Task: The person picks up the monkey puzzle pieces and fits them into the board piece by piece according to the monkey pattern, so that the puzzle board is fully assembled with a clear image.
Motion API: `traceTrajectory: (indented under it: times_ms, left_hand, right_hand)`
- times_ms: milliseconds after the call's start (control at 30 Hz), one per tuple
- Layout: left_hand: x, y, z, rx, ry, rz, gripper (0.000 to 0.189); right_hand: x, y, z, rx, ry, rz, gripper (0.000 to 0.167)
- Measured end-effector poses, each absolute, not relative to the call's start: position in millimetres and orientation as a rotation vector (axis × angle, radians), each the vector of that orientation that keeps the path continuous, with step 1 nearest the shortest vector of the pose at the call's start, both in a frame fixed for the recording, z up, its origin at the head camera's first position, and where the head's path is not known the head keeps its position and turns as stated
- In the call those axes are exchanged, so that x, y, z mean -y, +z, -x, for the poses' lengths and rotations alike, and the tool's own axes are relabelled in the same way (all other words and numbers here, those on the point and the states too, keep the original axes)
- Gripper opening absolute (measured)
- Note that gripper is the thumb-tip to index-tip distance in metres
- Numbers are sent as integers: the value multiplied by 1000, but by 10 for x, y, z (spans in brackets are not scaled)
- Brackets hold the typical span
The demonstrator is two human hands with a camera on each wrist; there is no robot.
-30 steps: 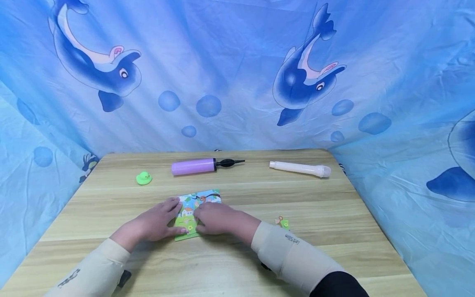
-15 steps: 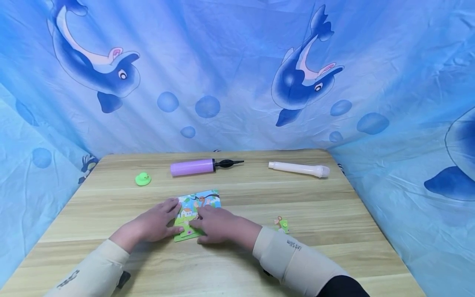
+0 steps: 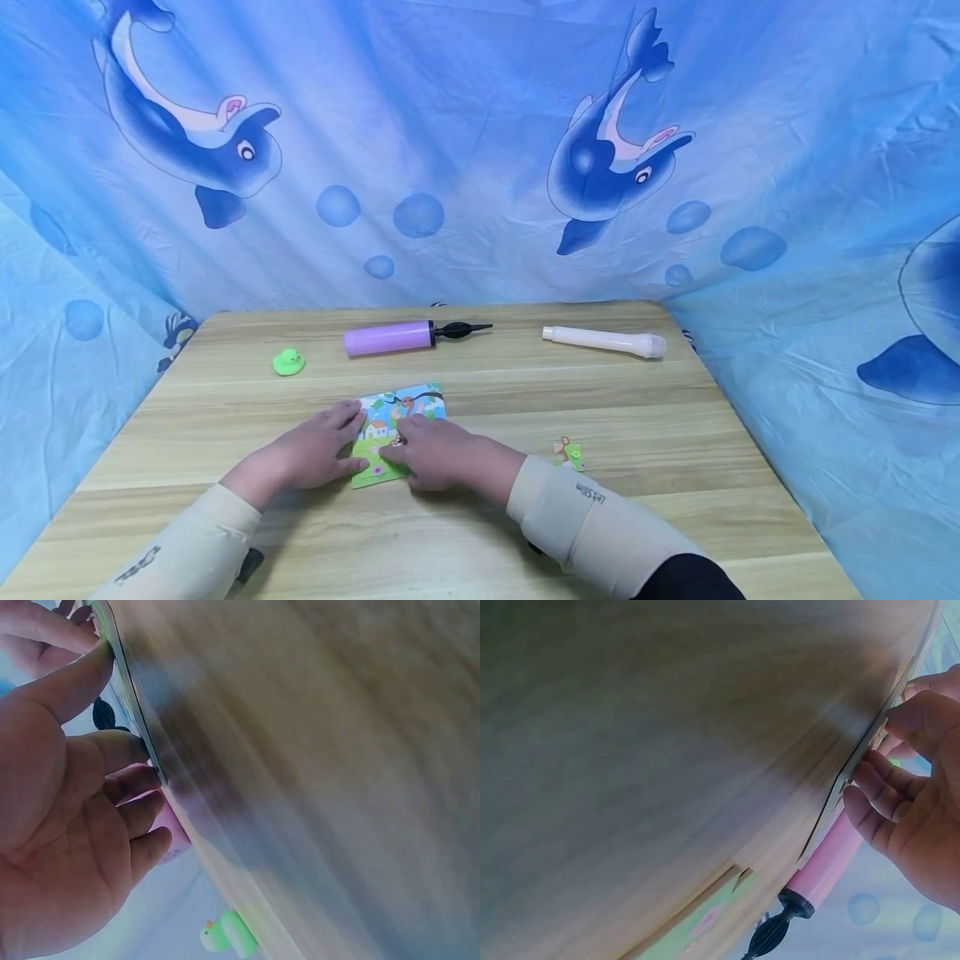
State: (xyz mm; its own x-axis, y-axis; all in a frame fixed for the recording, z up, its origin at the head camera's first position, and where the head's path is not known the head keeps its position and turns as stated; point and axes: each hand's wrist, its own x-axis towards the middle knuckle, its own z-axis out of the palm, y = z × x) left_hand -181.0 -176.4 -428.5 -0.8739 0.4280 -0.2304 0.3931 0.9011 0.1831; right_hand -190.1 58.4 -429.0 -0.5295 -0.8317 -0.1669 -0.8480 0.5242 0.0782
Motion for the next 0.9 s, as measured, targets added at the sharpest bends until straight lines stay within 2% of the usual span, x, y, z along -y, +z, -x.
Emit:
traceTrajectory:
  times_ms: [167,400,567,900]
  left_hand:
    - [1757,-4281,1813,-2794,176,-611,81]
    - [1753,-4275,1817,-2775,168,-591,81]
    - [1767,-4284,1819,-2778,174,-607,82]
    - [1768,-4279,1830,-2770,178,-603,82]
  right_hand:
    - [-619,-4288,1925,-2621,138,1440,60]
    - [-826,-4226,1963,-2573,12,1457,38]
    - [-1099,-4134,1978,-2641,-34,1366,31]
    - [-1626,-4000,2003,-2707,-147,1030,35]
